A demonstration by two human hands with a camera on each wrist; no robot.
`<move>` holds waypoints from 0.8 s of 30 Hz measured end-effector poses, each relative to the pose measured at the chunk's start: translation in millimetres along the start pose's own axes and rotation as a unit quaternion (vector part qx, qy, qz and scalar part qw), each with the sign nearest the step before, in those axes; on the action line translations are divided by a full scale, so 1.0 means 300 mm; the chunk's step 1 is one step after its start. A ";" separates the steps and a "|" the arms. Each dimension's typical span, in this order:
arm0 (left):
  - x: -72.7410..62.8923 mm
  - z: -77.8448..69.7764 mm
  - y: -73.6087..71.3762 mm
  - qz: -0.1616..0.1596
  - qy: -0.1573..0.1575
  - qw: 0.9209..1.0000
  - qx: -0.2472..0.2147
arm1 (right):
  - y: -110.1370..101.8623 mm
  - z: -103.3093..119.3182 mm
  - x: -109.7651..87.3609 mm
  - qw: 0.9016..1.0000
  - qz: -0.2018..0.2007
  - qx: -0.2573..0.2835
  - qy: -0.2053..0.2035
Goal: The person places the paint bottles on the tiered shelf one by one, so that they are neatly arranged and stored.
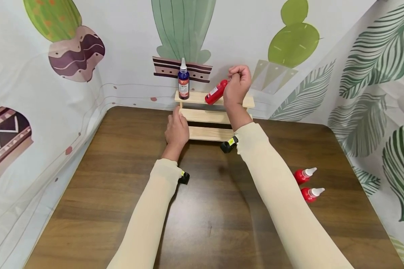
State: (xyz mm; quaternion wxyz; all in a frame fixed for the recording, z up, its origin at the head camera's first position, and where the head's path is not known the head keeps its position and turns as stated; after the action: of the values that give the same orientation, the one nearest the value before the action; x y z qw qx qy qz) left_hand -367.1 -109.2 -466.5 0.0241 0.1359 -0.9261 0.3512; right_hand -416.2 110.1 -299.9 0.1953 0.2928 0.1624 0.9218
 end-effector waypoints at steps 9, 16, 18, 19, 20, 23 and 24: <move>0.002 0.001 0.002 0.000 0.000 1.000 -0.008 | 0.044 -0.002 -0.015 0.983 0.130 -0.124 -0.041; 0.005 0.003 -0.008 0.000 -0.001 1.000 -0.011 | 0.080 0.013 -0.039 0.944 0.234 -0.220 -0.079; 0.005 0.001 -0.007 0.001 -0.003 1.000 -0.013 | 0.091 0.021 -0.046 0.931 0.257 -0.242 -0.090; 0.005 0.000 -0.006 0.002 -0.003 1.000 -0.014 | 0.096 0.022 -0.048 0.927 0.267 -0.247 -0.091; 0.005 0.000 -0.006 0.002 -0.004 1.000 -0.014 | 0.101 0.022 -0.050 0.924 0.275 -0.248 -0.091; 0.002 -0.001 -0.004 0.002 -0.006 1.000 -0.013 | 0.107 0.009 -0.050 0.928 0.288 -0.228 -0.059; 0.001 0.000 -0.003 0.003 -0.007 1.000 -0.013 | 0.106 0.004 -0.051 0.931 0.291 -0.216 -0.045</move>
State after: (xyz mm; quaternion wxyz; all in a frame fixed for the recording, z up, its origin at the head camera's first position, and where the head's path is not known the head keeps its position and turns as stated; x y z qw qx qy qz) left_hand -367.2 -110.0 -465.8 0.0188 0.1351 -0.9311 0.3383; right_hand -412.5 75.6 -292.9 -0.0161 0.3192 -0.1419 0.9369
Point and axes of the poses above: each hand's wrist, its own x-axis towards the middle knuckle, its own y-axis out of the palm, z = x × y, the point moved 7 cm from there along x, towards the middle knuckle, and after that the axes turned 4 degrees about z, right-handed, at the moved point
